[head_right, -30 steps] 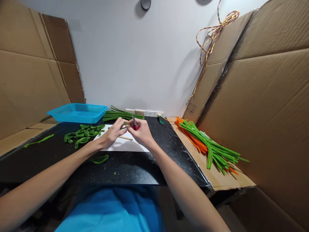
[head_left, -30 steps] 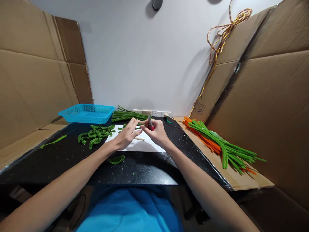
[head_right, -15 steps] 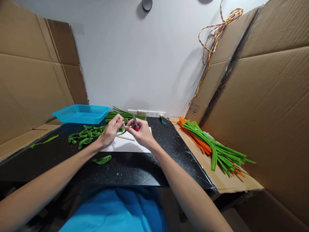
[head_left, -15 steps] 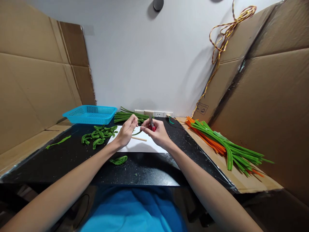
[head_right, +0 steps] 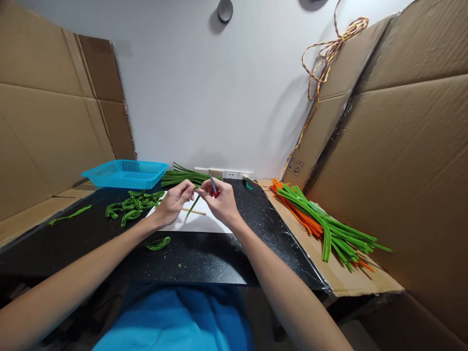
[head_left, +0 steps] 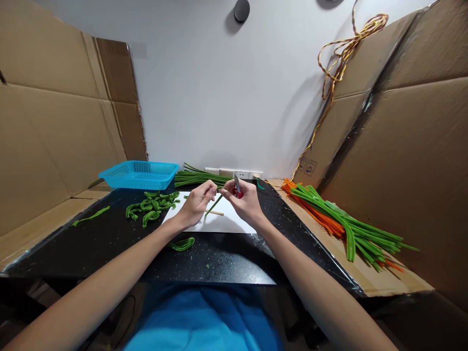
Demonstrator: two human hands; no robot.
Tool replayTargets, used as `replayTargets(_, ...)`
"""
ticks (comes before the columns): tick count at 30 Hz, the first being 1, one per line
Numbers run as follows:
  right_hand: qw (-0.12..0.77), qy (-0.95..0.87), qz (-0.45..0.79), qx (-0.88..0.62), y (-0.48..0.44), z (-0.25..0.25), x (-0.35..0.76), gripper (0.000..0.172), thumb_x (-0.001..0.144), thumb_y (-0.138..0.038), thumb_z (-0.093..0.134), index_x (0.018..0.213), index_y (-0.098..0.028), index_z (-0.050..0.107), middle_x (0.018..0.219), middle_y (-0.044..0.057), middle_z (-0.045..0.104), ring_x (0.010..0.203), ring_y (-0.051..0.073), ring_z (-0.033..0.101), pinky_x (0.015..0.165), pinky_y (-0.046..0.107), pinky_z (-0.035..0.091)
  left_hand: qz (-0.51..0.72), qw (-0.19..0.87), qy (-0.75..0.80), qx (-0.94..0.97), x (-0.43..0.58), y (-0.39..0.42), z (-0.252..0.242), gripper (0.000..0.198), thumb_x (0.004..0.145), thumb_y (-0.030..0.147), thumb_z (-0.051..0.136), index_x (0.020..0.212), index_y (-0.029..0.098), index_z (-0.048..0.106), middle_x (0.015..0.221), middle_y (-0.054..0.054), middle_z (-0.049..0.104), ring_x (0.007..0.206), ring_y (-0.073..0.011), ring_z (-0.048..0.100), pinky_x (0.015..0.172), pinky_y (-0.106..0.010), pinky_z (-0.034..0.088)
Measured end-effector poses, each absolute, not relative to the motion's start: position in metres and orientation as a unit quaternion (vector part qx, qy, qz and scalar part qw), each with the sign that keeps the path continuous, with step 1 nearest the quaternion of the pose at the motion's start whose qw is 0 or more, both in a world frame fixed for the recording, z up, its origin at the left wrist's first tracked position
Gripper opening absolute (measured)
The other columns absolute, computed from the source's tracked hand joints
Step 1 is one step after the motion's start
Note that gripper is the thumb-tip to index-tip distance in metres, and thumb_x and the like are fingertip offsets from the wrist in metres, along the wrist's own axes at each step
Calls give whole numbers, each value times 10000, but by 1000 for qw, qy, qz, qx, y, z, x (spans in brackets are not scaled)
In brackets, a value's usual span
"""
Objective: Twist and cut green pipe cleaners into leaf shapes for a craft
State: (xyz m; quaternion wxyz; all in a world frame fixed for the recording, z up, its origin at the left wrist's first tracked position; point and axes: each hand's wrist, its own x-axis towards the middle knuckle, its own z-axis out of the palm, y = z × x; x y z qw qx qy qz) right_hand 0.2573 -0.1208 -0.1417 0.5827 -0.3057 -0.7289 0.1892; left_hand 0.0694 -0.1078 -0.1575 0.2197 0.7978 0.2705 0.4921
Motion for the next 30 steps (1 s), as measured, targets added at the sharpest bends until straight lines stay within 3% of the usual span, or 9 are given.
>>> replayTargets(6,574,-746,119,-317,-122,-146,258,202,965,-384,651,918,-192,693,781,32,672,662,162,536,637,308,432,490,172,302,799,69,-107,-157,339,1070,453,442,844,207,505,768,9,502,715,-160,479,682,-295,364)
replayTargets(13,548,-759,29,-350,-118,-151,260,139,971,-289,596,891,-194,659,836,61,691,699,181,569,689,313,449,475,185,302,806,70,-109,-155,340,1044,461,484,831,201,538,740,8,527,681,-157,472,647,-288,363)
replayTargets(19,504,-785,-42,-357,-116,-155,261,173,1023,-295,551,952,-187,666,913,95,712,799,218,606,751,329,455,482,246,270,796,72,-104,-163,272,1019,463,573,1002,197,625,829,-15,617,760,-168,572,707,-291,456)
replayTargets(26,454,-802,-111,-372,-116,-156,260,161,1034,-238,525,1003,-180,672,934,108,734,840,241,607,801,353,432,492,311,253,772,74,-105,-162,301,1017,467,578,892,194,583,745,7,570,676,-151,572,668,-287,484)
replayTargets(30,465,-787,-73,-398,-117,-156,257,153,1026,-254,522,986,-195,658,931,96,721,817,227,606,763,322,425,483,289,261,784,74,-106,-161,293,1030,462,558,912,196,589,745,10,579,677,-151,587,676,-286,478)
